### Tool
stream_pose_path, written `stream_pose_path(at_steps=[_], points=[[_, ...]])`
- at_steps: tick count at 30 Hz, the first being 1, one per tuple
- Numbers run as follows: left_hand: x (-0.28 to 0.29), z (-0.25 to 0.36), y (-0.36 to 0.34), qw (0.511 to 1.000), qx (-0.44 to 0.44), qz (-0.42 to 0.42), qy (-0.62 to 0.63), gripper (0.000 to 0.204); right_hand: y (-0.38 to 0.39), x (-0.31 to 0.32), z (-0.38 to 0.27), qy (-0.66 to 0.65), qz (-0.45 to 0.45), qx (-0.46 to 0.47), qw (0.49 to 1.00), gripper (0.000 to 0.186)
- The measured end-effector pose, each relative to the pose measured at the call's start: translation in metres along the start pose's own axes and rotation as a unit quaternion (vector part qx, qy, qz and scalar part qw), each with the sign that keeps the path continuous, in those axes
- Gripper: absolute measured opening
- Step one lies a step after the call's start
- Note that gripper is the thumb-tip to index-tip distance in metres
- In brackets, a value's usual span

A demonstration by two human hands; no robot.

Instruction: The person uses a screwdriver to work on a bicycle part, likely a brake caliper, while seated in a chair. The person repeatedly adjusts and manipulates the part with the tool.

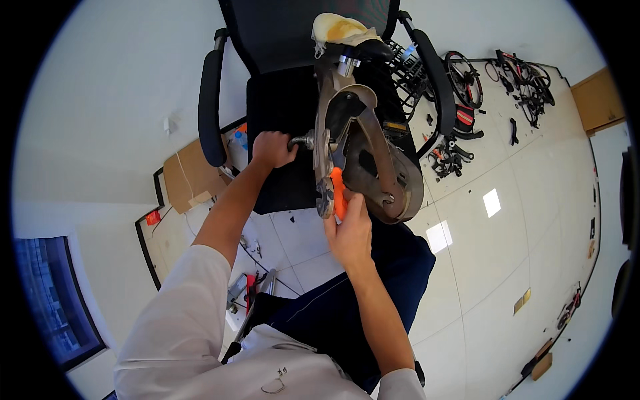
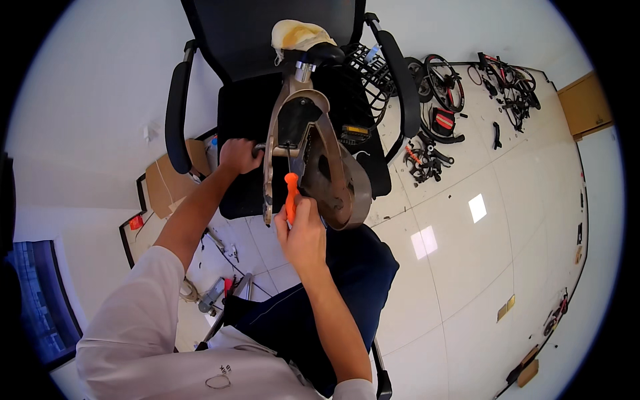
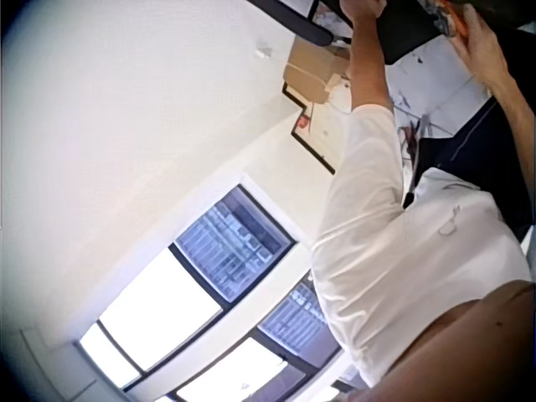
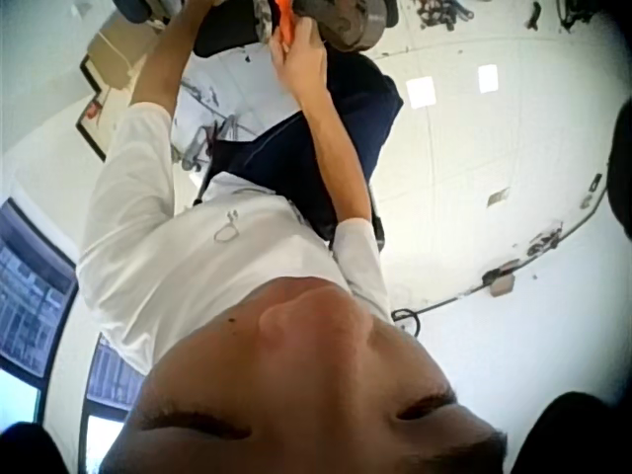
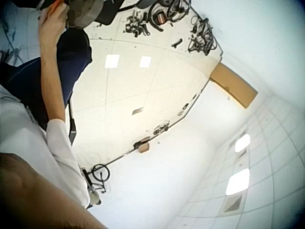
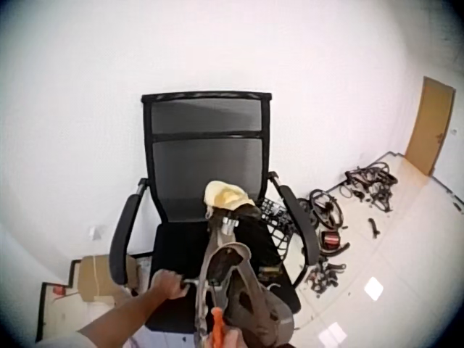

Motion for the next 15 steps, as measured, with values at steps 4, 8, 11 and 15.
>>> stream_pose_path(at_steps=[4,8,11,15], points=[[-0.0016,0.0021,-0.0015,1.0,-0.006,0.006,-0.003,0.034,-0.0013,0.0009,0.0032,0.008,-0.012,-0.017,1.0,0.041],[-0.0029,0.0017,-0.0023,1.0,-0.009,0.007,-0.015,0.036,-0.0042,0.0028,0.0004,0.012,0.047,0.032,0.998,0.031],[-0.0012,0.0044,-0.0027,1.0,-0.007,0.004,-0.015,0.036,-0.0042,0.0016,0.0017,0.019,0.045,0.028,0.998,0.03],[0.0014,0.0044,-0.0019,1.0,-0.002,0.003,-0.015,0.035,-0.005,0.0017,-0.0002,0.016,0.05,0.033,0.998,0.029]])
Point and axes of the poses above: each hand's wrist, its own y-axis away from the middle knuckle, its own x-axis out of the back of the hand, z = x × y, the point moved 4 cm from there along -y, towards the middle knuckle, and after that the axes turned 12 degrees about y, right-handed, at the moved point
